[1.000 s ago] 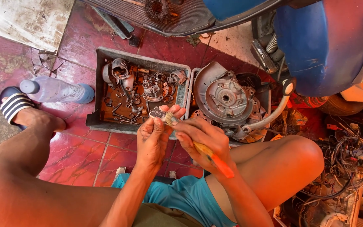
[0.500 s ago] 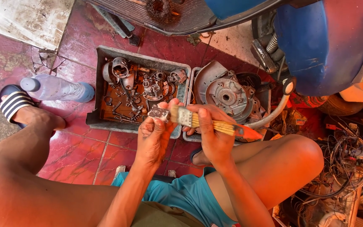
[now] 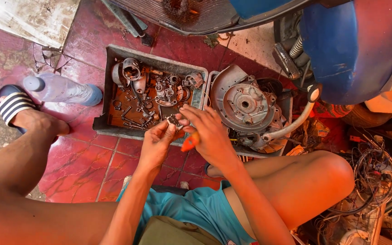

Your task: Cleaning various motorcycle engine components using a brush and solvent in a metal tray.

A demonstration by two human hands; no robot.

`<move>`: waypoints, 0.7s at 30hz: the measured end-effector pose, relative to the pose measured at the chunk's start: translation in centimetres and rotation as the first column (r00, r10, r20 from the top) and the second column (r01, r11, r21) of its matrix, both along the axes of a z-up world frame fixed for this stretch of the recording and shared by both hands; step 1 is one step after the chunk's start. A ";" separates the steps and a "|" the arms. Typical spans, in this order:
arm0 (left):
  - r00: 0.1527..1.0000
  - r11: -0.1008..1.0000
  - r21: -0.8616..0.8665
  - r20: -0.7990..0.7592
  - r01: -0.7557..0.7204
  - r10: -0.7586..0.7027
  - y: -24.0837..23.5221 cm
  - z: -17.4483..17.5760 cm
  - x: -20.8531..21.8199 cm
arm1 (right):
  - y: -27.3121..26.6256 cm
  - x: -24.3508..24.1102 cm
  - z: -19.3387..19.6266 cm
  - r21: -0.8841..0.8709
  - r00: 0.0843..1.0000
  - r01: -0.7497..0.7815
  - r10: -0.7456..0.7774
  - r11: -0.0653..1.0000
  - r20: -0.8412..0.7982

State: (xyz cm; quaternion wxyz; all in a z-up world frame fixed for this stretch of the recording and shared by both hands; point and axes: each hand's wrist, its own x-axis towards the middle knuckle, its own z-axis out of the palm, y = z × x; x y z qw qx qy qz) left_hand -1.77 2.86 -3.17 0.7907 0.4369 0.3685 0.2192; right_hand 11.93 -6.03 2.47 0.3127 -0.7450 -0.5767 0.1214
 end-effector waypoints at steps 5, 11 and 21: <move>0.991 0.998 0.030 -0.122 0.054 -0.050 -0.4 -6.9 -1.7 | -0.3 -1.2 -5.6 -0.311 0.987 -0.161 0.159 0.937 -0.034; 0.967 0.994 0.005 -0.230 0.110 -0.106 0.0 -10.7 -3.4 | -1.1 -2.2 -12.4 -0.312 0.974 -0.208 0.167 0.927 -0.152; 0.949 0.982 -0.124 -0.265 0.141 -0.170 0.4 -16.2 -4.7 | -1.1 -3.2 -17.0 -0.346 0.953 -0.209 0.113 0.915 -0.280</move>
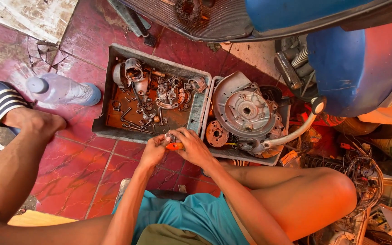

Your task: Cleaning various motorcycle engine components using a brush and solvent in a metal tray.

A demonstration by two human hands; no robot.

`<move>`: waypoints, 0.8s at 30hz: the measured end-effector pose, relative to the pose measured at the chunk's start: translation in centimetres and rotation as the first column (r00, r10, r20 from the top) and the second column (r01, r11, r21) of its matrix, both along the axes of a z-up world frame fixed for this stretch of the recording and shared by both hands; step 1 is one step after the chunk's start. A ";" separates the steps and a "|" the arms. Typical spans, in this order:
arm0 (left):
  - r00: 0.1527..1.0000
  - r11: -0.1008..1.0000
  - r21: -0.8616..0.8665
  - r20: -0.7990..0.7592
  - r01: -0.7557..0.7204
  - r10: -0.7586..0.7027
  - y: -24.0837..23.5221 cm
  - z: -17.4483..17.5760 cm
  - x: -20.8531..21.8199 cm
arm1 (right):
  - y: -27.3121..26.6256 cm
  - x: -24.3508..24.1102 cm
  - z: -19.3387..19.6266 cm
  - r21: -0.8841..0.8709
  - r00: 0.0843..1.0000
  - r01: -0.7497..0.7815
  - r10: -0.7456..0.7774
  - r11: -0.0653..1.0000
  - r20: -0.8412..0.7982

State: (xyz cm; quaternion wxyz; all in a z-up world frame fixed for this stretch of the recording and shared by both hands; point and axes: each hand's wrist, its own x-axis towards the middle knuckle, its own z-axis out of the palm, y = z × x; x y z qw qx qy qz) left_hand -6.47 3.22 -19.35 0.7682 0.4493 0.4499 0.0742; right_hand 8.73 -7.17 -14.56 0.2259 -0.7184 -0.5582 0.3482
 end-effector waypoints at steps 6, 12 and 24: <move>0.990 1.000 -0.012 -0.138 -0.009 0.007 2.7 -2.8 1.9 | 3.0 2.9 -4.4 -0.066 0.970 0.220 -0.226 0.973 -0.093; 0.982 0.968 0.208 -0.098 -0.140 0.163 8.1 -10.3 8.2 | 9.1 6.6 -10.8 -0.108 0.935 0.349 -0.338 0.931 0.110; 0.912 0.772 0.596 -0.153 -0.222 0.381 8.6 -10.6 12.0 | 13.5 6.0 -18.1 -0.242 0.889 0.455 -0.419 0.857 0.185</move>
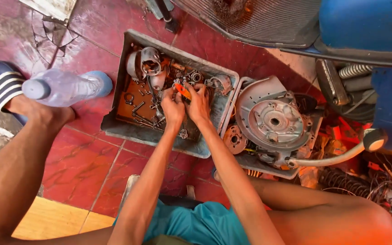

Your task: Cleaning various motorcycle engine components using a brush and solvent in a metal tray.

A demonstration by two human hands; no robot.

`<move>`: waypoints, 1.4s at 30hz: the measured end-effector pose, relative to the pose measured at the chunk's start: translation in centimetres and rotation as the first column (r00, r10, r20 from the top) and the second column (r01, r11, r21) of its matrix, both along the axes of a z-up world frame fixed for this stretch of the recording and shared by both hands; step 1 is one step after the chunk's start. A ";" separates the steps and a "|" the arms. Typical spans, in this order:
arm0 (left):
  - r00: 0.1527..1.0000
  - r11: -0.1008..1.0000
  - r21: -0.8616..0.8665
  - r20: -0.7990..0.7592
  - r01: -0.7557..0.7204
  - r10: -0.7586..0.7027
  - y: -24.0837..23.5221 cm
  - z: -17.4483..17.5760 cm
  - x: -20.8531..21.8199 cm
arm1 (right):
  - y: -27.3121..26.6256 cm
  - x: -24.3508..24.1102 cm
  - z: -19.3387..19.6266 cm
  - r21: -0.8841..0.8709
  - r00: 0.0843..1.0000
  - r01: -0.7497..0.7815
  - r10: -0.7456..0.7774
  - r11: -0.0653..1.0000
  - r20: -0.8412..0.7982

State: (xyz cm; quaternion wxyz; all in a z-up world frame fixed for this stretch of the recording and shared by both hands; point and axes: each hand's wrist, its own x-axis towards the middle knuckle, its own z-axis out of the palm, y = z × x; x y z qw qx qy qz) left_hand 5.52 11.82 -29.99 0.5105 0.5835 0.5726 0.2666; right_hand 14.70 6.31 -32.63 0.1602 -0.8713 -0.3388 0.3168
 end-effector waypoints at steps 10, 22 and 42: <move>0.986 0.980 0.107 -0.025 0.167 -0.166 0.4 0.9 -1.1 | -0.3 -0.6 2.4 0.135 0.998 -0.008 0.001 0.991 0.055; 0.996 0.995 -0.072 0.073 0.064 -0.059 0.4 2.2 -1.5 | -4.2 -1.6 3.8 0.653 0.954 0.202 -0.298 0.730 0.038; 0.975 0.958 -0.251 -0.133 0.139 -0.176 -0.5 -7.1 -5.6 | -7.9 -3.5 2.4 0.076 0.938 0.085 -0.054 0.994 -0.342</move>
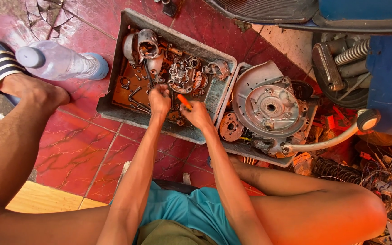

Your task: Cleaning various motorcycle engine components using a brush and solvent in a metal tray.

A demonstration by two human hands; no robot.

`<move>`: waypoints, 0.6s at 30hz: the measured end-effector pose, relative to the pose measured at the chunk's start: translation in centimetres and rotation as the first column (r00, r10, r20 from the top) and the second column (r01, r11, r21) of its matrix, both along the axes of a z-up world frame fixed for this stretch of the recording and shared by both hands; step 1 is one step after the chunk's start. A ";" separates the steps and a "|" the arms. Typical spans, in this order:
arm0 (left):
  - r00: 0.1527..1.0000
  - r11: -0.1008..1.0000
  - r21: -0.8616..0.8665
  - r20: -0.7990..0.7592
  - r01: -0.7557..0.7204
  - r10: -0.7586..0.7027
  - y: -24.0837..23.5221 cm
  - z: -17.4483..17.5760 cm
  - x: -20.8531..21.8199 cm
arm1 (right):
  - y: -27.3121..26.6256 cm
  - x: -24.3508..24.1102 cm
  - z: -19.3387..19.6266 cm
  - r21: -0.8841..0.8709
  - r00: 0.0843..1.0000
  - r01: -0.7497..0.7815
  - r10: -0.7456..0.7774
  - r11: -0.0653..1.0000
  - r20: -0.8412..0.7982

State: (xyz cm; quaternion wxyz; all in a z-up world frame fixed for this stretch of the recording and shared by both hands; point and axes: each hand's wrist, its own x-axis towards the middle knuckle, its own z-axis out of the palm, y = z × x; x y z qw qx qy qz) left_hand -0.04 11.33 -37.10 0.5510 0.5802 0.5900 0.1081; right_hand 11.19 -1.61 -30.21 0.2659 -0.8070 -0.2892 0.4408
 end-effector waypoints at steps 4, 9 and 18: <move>0.993 0.995 -0.047 -0.080 0.088 -0.091 -0.8 -1.2 -1.7 | -1.2 -1.2 -5.6 -0.146 0.969 -0.225 0.237 0.963 0.070; 0.983 0.976 -0.169 -0.103 0.135 -0.154 -1.3 -3.8 -3.4 | -2.1 -2.8 -10.4 -0.266 0.891 -0.327 0.390 0.907 0.234; 0.990 0.975 -0.172 0.017 0.144 -0.143 -0.8 -8.4 -4.4 | -3.3 -2.6 -12.3 -0.131 0.816 -0.401 0.419 0.907 0.398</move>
